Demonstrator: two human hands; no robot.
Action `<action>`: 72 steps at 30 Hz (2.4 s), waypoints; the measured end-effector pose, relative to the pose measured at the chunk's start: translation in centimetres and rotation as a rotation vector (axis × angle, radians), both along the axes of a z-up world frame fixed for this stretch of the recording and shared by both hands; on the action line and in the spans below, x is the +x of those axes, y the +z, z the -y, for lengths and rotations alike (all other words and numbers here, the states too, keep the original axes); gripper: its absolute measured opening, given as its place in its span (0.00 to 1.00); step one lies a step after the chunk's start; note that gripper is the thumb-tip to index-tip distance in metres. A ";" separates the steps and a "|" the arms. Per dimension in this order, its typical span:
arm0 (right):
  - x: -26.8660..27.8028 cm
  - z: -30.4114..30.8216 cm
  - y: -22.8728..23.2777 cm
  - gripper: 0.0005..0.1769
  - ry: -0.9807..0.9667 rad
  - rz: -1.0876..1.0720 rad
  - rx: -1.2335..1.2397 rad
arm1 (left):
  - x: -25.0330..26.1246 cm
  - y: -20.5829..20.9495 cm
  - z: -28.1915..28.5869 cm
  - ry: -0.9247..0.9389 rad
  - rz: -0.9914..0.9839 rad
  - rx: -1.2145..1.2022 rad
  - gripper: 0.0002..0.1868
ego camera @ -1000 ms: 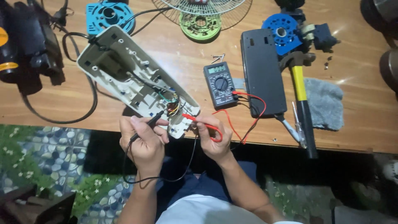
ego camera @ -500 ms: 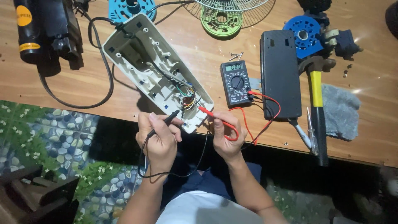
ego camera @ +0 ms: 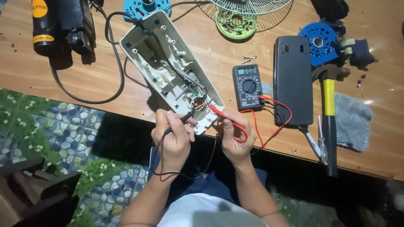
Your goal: Using a digital multimeter to test electrical continuity and components inside the base of an electric fan.
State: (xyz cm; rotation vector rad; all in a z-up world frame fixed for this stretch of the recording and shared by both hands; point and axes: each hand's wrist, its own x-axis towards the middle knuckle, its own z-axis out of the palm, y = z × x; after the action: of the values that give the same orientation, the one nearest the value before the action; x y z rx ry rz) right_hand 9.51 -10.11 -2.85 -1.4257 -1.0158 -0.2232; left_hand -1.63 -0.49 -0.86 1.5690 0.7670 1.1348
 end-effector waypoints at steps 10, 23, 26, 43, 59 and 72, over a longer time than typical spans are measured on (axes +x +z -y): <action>0.4 -0.2 -0.9 0.06 0.016 0.082 0.010 | -0.1 -0.1 0.0 0.019 -0.002 0.010 0.20; 0.1 -0.3 -1.1 0.07 -0.030 0.074 -0.007 | 0.6 0.1 -0.6 0.049 -0.002 0.065 0.20; 0.0 -0.4 -1.0 0.07 -0.021 0.070 0.007 | 0.6 -0.6 -0.5 0.061 -0.002 0.060 0.19; -0.1 -0.5 -1.2 0.07 -0.041 0.107 0.044 | 0.7 -0.5 -0.4 0.048 0.020 0.050 0.19; 0.3 0.0 -1.3 0.06 -0.018 0.050 0.015 | 0.6 -0.5 -0.5 0.030 0.020 0.051 0.20; -0.3 1.4 -2.3 0.09 0.002 0.054 -0.109 | 0.4 0.4 0.3 0.100 -0.117 0.041 0.15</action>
State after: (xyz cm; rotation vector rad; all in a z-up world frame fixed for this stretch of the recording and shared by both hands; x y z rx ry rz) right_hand 9.26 -11.48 -5.11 -1.5243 -1.0871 -0.2088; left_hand -1.21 -0.80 -0.49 1.6577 0.9138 1.1447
